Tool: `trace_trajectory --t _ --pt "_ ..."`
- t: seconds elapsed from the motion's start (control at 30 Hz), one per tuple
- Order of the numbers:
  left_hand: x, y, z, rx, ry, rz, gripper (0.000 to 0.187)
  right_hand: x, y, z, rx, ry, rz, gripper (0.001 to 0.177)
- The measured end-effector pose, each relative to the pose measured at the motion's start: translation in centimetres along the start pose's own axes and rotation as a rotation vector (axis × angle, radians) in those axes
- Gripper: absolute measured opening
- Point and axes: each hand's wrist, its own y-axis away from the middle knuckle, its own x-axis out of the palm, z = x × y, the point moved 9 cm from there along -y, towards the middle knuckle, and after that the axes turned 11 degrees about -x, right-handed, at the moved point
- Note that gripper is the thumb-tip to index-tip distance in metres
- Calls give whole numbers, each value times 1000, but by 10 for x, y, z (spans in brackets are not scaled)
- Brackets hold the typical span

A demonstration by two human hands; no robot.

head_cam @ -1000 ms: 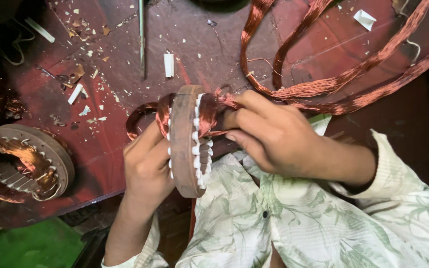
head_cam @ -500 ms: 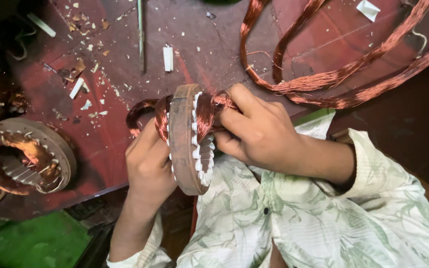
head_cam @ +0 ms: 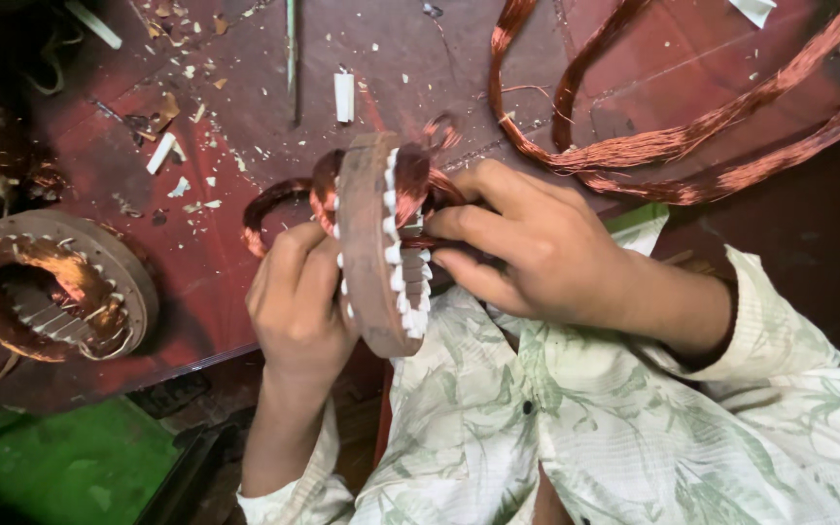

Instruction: The person winds a flat copper wire into the slots of a circular motor stator. They insert the wire into each slot, pull it through, and use small white insulating pieces to separate the layers. The process is repeated around the stator to build up the coil.

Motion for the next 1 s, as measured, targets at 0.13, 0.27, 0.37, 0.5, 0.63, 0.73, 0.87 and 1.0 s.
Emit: trace_trajectory --t 0.13,0.27,0.37,0.5,0.63,0.73,0.87,1.0 --pt "2 -3 -1 -30 66 33 26 -1 -3 3 -33 -3 -25 28" --pt "0 -8 -6 -61 202 107 29 3 -1 4 -60 36 -40 23" --pt "1 -10 -13 -32 235 162 35 6 0 4 -59 68 -62 23" --pt "5 -12 -7 -103 182 168 31 11 0 3 -28 154 -60 27" --pt "2 -9 -6 -93 196 149 33 14 -1 -4 3 73 4 26" --pt "2 -6 -4 -83 189 107 34 8 -1 -3 -41 16 -13 26" --pt "-4 5 -6 -101 90 42 29 0 -3 -2 -27 6 -44 23" --pt "-3 6 -1 -185 39 25 20 -4 -9 6 -90 57 -78 22"
